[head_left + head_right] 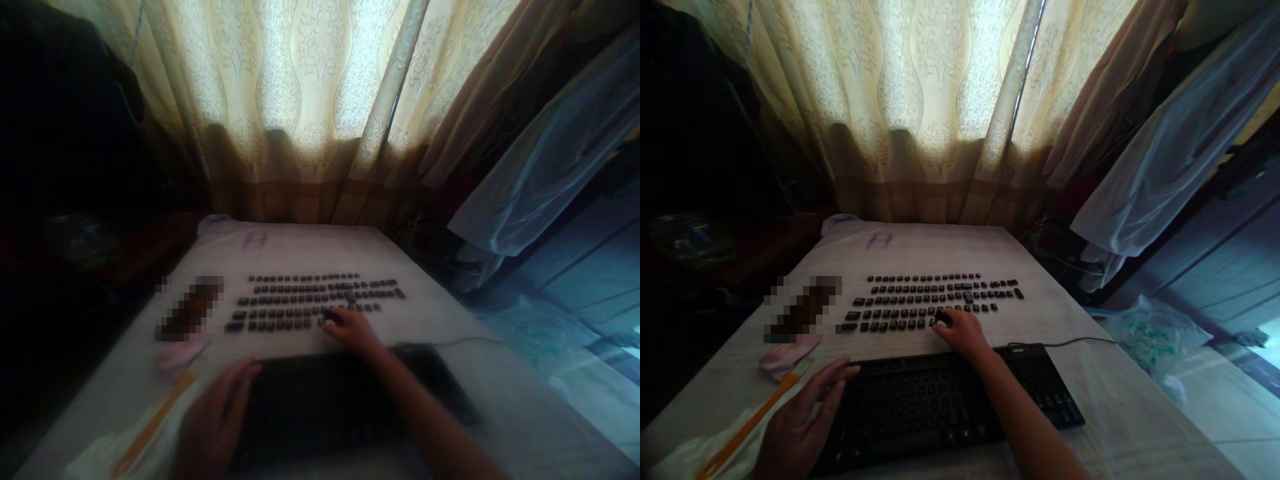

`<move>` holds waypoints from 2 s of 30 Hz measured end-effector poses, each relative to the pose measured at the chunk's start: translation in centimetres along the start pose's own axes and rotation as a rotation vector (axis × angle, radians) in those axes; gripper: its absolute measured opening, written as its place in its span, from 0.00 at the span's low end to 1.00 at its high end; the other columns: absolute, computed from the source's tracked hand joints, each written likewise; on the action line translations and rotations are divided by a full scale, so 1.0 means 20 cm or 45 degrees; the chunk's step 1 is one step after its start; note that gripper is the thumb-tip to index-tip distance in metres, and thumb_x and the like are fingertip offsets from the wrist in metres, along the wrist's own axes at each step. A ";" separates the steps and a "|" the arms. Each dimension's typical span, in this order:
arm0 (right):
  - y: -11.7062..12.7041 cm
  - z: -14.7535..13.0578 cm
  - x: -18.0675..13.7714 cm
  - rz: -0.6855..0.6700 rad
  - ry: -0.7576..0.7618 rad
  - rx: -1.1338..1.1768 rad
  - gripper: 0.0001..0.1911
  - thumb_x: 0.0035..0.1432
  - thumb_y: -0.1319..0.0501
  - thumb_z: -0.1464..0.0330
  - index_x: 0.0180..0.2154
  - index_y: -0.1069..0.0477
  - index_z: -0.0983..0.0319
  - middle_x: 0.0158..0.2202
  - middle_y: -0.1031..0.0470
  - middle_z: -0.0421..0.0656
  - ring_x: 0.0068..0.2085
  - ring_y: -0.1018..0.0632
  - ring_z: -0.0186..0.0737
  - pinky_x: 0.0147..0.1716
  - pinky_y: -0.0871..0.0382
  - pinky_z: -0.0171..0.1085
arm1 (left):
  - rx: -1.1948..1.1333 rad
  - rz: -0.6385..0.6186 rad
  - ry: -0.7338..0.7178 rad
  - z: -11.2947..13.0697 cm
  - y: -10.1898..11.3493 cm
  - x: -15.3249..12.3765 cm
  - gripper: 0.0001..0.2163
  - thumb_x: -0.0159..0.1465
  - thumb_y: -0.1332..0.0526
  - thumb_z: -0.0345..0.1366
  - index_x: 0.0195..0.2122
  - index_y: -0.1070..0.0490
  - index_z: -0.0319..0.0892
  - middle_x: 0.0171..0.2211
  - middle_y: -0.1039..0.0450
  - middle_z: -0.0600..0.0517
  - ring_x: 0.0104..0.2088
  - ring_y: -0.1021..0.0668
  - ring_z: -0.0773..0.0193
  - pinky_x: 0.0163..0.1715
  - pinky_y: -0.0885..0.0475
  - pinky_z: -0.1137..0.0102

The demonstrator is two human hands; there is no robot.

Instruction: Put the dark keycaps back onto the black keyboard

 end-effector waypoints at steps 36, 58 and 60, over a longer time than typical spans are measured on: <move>0.27 0.14 -0.16 0.498 -0.147 0.979 0.15 0.55 0.41 0.57 0.28 0.26 0.61 0.18 0.35 0.36 0.23 0.32 0.35 0.26 0.36 0.34 | 0.161 -0.053 0.493 -0.37 -0.05 0.01 0.18 0.62 0.47 0.50 0.46 0.27 0.48 0.44 0.19 0.52 0.46 0.19 0.54 0.47 0.24 0.61; 0.20 0.20 -0.50 0.147 0.044 0.826 0.12 0.55 0.39 0.59 0.32 0.26 0.61 0.26 0.27 0.40 0.28 0.27 0.37 0.28 0.33 0.34 | 0.189 -0.008 0.543 -0.30 -0.02 -0.02 0.20 0.61 0.46 0.50 0.48 0.27 0.48 0.47 0.23 0.49 0.49 0.22 0.50 0.52 0.30 0.54; 0.10 0.12 -0.51 -0.055 0.105 0.836 0.10 0.56 0.39 0.61 0.33 0.27 0.61 0.26 0.27 0.39 0.29 0.27 0.36 0.29 0.32 0.34 | 0.165 -0.002 0.555 -0.30 -0.02 -0.02 0.19 0.60 0.46 0.50 0.47 0.26 0.48 0.46 0.22 0.49 0.48 0.22 0.50 0.51 0.28 0.55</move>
Point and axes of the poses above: each hand's wrist, its own x-axis towards the middle knuckle, its own y-axis out of the back of the hand, z = x × y, the point moved 10 cm from there along x, towards the middle knuckle
